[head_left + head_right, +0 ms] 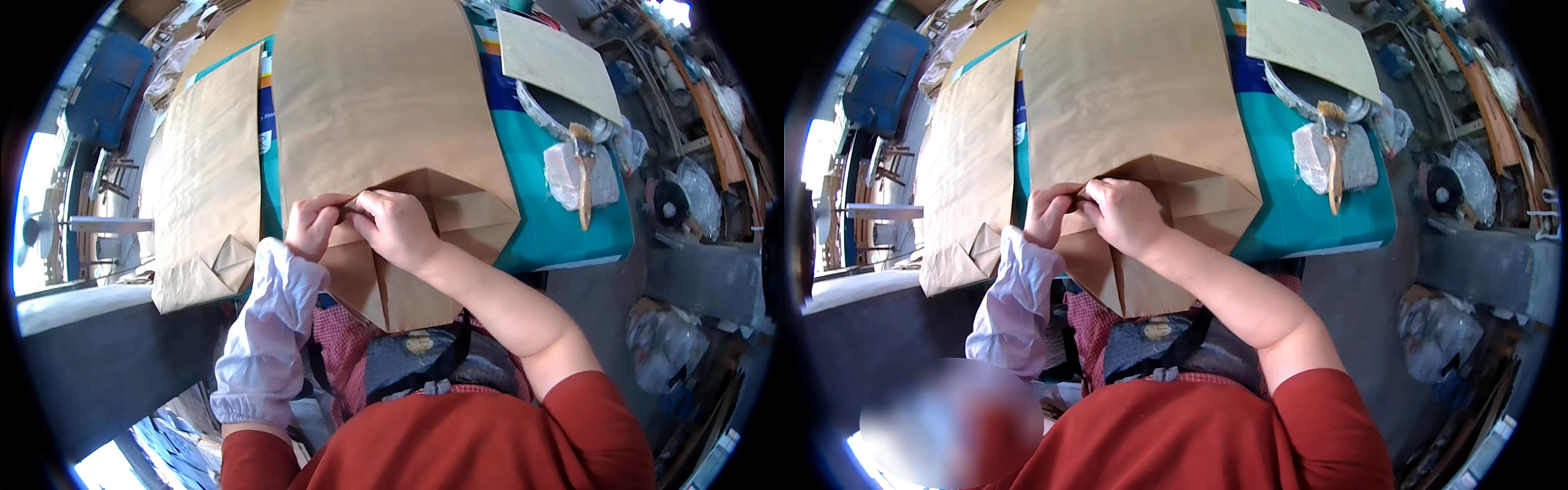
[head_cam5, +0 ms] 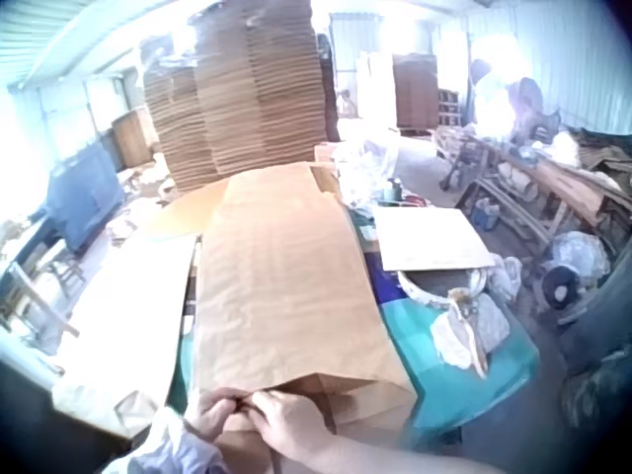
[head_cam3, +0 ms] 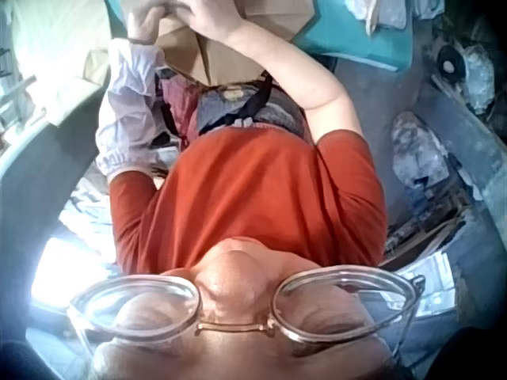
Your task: The person assembles flat brown paper bags by folding the bottom flaps and applying glue with a brush to secure them. They repeat this process for multiple bags, stacking the finished ones on the table.
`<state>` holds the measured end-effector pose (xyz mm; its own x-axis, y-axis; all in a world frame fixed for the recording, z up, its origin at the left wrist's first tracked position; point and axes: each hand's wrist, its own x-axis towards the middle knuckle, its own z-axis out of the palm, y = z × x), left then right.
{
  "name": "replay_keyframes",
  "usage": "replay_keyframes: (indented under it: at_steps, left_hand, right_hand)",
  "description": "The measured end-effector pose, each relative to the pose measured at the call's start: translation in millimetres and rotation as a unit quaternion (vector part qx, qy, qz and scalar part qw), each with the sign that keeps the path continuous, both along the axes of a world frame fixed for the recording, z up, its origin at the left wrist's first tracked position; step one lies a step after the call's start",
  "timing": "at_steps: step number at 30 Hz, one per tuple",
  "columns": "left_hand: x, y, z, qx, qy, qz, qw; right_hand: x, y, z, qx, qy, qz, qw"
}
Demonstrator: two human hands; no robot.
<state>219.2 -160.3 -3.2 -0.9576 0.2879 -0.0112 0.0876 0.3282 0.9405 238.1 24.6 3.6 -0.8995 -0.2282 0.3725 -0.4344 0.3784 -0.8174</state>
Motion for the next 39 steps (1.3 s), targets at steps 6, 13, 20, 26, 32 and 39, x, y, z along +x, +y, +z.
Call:
replay_keyframes:
  at_steps: [6, 13, 20, 26, 32, 39]
  left_hand:
    - [-66.4, 26.3, -46.7, -0.231, 0.014, 0.077, 0.970]
    - [-69.9, 27.0, -15.1, -0.166, -0.036, -0.015, 0.985]
    - [-68.4, 57.0, -3.1, -0.363, 0.077, 0.036, 0.928]
    - [6.2, 83.9, 18.7, -0.538, 0.296, -0.300, 0.730]
    - [40.1, 107.9, -17.4, -0.651, -0.023, -0.036, 0.758]
    - [29.4, 6.9, 23.1, -0.551, 0.036, -0.074, 0.831]
  right_hand:
    - [30.2, -22.2, -13.3, 0.077, 0.032, 0.007, 0.996]
    - [-40.1, 36.4, 52.4, 0.322, 0.266, -0.003, 0.908]
    - [15.7, 55.4, 23.3, 0.591, 0.138, 0.317, 0.729]
    - [22.9, 63.9, 40.4, 0.659, -0.108, 0.167, 0.725]
    - [-11.1, 29.5, 34.6, 0.663, -0.296, 0.164, 0.668]
    - [-7.9, 110.2, 13.9, 0.626, -0.032, 0.081, 0.775]
